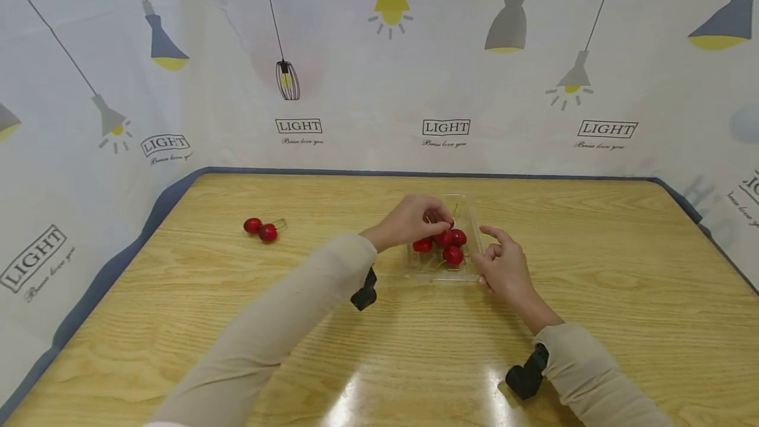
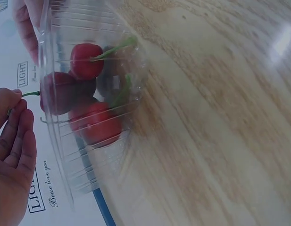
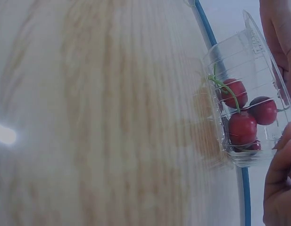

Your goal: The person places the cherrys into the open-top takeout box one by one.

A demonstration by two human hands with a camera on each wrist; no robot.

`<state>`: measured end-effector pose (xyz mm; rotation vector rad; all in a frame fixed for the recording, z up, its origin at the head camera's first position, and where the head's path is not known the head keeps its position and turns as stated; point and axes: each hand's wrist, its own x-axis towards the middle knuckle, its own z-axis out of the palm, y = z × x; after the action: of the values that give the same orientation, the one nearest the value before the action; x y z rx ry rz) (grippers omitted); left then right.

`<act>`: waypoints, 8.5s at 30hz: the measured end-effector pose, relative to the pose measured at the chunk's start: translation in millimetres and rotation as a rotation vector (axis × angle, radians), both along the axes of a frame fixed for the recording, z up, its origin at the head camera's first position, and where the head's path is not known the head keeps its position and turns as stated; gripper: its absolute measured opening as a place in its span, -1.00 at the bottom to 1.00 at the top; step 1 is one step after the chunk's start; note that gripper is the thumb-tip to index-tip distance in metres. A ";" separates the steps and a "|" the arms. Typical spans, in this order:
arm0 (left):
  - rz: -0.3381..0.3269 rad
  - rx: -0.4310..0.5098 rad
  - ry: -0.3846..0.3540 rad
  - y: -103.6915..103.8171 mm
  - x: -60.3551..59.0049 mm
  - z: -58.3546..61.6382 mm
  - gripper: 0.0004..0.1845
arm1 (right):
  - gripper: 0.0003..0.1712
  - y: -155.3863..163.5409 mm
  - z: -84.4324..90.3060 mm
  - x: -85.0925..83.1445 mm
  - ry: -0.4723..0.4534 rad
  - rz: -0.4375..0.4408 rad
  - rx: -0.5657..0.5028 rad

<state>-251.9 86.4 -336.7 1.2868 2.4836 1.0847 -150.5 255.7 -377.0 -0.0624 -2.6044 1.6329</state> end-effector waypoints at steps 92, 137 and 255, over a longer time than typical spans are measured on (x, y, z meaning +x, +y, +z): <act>0.241 0.245 0.264 -66.8 -15.3 -28.9 -0.87 | -0.36 -0.5 -1.2 0.9 0.016 -0.009 -0.013; 0.439 0.138 0.081 -196.2 -44.1 -8.3 -0.83 | -0.37 0.7 -3.0 -0.7 0.009 -0.010 -0.015; 0.612 0.008 -0.171 -220.4 -52.6 -24.5 -0.81 | -0.39 0.5 -2.7 0.7 0.016 -0.013 -0.008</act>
<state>-304.5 -134.0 -361.3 0.3949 2.7996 1.2449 -149.7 256.2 -379.6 -0.0664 -2.5798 1.6329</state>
